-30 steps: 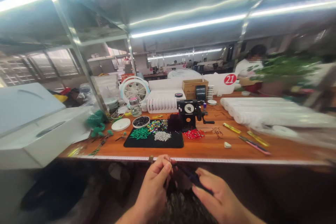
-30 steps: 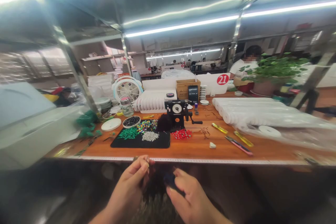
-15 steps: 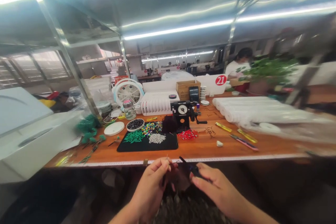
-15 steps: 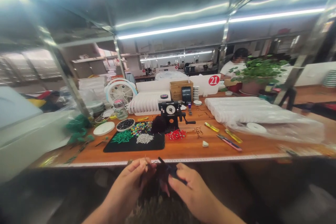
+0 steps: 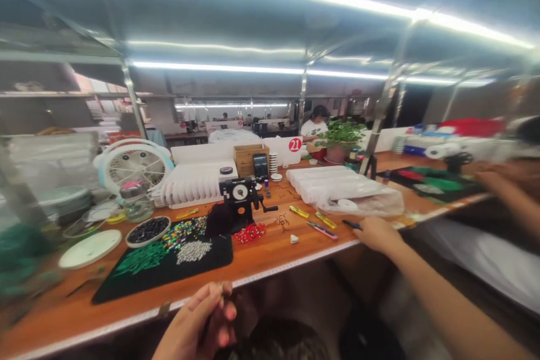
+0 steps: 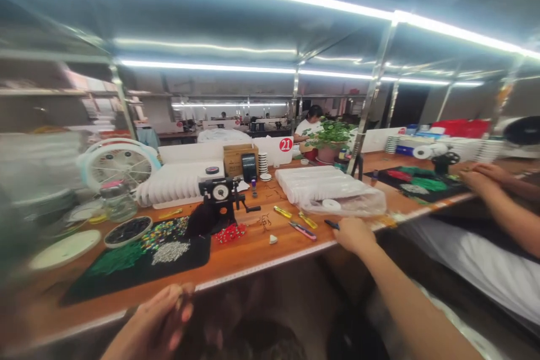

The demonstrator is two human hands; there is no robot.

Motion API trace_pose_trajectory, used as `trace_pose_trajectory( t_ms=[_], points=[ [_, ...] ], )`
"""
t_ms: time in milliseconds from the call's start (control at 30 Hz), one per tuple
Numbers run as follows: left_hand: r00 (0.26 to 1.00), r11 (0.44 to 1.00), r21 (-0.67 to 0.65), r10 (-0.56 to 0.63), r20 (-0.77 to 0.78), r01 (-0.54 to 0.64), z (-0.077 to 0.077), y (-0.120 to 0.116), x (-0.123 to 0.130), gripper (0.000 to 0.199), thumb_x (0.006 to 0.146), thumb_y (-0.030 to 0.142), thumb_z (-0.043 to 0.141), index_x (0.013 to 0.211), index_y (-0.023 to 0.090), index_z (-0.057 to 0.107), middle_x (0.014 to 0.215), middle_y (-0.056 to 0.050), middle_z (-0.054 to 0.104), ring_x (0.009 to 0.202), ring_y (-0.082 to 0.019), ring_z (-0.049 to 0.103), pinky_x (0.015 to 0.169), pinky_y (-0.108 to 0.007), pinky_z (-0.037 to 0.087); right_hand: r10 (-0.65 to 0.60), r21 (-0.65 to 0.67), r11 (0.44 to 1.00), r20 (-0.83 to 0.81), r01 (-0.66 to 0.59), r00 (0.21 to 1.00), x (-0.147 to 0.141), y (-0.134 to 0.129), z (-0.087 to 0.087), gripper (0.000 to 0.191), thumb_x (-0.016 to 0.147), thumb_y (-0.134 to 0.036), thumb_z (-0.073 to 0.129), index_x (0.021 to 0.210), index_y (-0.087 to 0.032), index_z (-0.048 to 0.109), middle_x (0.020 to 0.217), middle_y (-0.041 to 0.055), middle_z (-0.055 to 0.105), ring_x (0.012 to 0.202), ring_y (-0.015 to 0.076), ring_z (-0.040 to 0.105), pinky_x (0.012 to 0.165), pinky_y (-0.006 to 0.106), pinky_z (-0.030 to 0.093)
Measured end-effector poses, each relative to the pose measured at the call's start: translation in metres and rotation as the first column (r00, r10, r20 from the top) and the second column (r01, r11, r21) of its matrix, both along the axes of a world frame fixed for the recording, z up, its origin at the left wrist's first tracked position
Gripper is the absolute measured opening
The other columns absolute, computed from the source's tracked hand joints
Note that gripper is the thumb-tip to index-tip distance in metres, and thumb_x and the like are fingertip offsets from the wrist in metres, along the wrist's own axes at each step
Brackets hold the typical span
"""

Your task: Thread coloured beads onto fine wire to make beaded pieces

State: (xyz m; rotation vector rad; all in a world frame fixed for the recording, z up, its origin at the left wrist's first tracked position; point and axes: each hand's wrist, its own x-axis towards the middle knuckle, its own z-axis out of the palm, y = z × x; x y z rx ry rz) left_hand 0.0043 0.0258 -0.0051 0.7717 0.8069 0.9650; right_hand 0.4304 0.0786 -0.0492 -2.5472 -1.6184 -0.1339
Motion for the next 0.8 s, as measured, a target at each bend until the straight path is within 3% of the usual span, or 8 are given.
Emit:
trace_pose_trajectory(
  t_ms=[133, 300, 400, 467, 567, 700, 767, 800],
  points=[
    [0.999, 1.0, -0.014, 0.007, -0.034, -0.007, -0.004, 0.008, 0.01, 0.027, 0.067, 0.035, 0.074, 0.082, 0.014, 0.07, 0.064, -0.003, 0.064, 0.042, -0.007, 0.044, 0.043, -0.019, 0.039, 0.046, 0.047, 0.998, 0.032, -0.047, 0.998, -0.005, 0.028, -0.004, 0.028, 0.082, -0.035, 0.053, 0.086, -0.013, 0.072, 0.093, 0.0146, 0.066, 0.089, 0.0258, 0.06, 0.074, 0.031, 0.042],
    [0.997, 0.988, -0.13, 0.076, -0.028, -0.079, -0.004, 0.017, 0.022, 0.023, 0.069, 0.03, 0.072, 0.086, 0.014, 0.069, 0.068, -0.005, 0.067, 0.038, -0.005, 0.043, 0.035, -0.016, 0.033, 0.06, 0.181, 0.981, 0.099, -0.077, 0.993, -0.043, 0.032, -0.003, 0.039, 0.09, -0.038, 0.044, 0.097, -0.008, 0.067, 0.103, 0.0203, 0.059, 0.1, 0.0304, 0.052, 0.083, 0.038, 0.038],
    [0.993, 0.984, -0.135, 0.116, -0.017, -0.117, 0.0, 0.02, 0.031, 0.016, 0.073, 0.023, 0.07, 0.084, 0.012, 0.068, 0.08, -0.009, 0.069, 0.053, -0.008, 0.057, 0.036, -0.013, 0.034, 0.204, 0.182, 0.959, 0.097, -0.219, 0.974, -0.07, 0.028, -0.009, 0.029, 0.088, -0.033, 0.049, 0.089, -0.013, 0.069, 0.098, 0.0149, 0.06, 0.097, 0.0277, 0.052, 0.081, 0.035, 0.038],
    [0.988, 0.979, -0.132, 0.154, -0.009, -0.154, 0.001, 0.022, 0.037, 0.01, 0.072, 0.016, 0.07, 0.081, 0.012, 0.067, 0.093, -0.01, 0.069, 0.069, -0.01, 0.064, 0.039, -0.012, 0.037, 0.254, 0.184, 0.946, 0.081, -0.265, 0.964, -0.084, 0.028, -0.015, 0.024, 0.087, -0.021, 0.048, 0.085, -0.01, 0.069, 0.095, 0.0164, 0.061, 0.095, 0.0285, 0.052, 0.078, 0.035, 0.038],
    [0.984, 0.971, -0.163, 0.178, 0.017, -0.173, -0.001, 0.026, 0.04, 0.01, 0.07, 0.012, 0.071, 0.076, 0.015, 0.064, 0.103, -0.009, 0.068, 0.086, -0.015, 0.067, 0.041, -0.011, 0.039, 0.262, 0.229, 0.936, 0.047, -0.266, 0.964, -0.096, 0.03, -0.018, 0.029, 0.085, -0.005, 0.038, 0.082, -0.006, 0.067, 0.095, 0.021, 0.06, 0.095, 0.03, 0.052, 0.079, 0.037, 0.038],
    [0.992, 0.99, -0.112, 0.094, 0.088, -0.084, -0.003, 0.033, 0.042, 0.013, 0.072, 0.015, 0.069, 0.066, 0.015, 0.058, 0.106, -0.008, 0.067, 0.105, -0.019, 0.062, 0.048, -0.009, 0.042, 0.249, 0.326, 0.918, -0.035, -0.224, 0.968, -0.119, 0.017, -0.01, 0.031, 0.09, -0.01, 0.03, 0.09, -0.005, 0.06, 0.094, 0.0211, 0.058, 0.09, 0.0267, 0.055, 0.078, 0.035, 0.041],
    [0.994, 0.996, -0.066, 0.066, 0.092, -0.06, -0.003, 0.038, 0.045, 0.015, 0.074, 0.016, 0.067, 0.063, 0.015, 0.057, 0.107, -0.009, 0.067, 0.111, -0.02, 0.058, 0.052, -0.009, 0.044, 0.353, 0.416, 0.874, -0.184, -0.252, 0.917, -0.14, -0.001, -0.002, 0.032, 0.094, -0.019, 0.026, 0.092, -0.01, 0.057, 0.087, 0.0131, 0.059, 0.081, 0.0207, 0.056, 0.073, 0.03, 0.042],
    [0.994, 0.997, -0.048, 0.064, 0.085, -0.06, -0.003, 0.041, 0.047, 0.016, 0.074, 0.016, 0.067, 0.063, 0.015, 0.056, 0.107, -0.008, 0.066, 0.113, -0.021, 0.057, 0.053, -0.008, 0.044, 0.48, 0.504, 0.822, -0.358, -0.267, 0.801, -0.152, -0.012, 0.002, 0.033, 0.096, -0.026, 0.026, 0.089, -0.013, 0.056, 0.08, 0.0084, 0.059, 0.073, 0.0181, 0.056, 0.069, 0.028, 0.042]
  ],
)
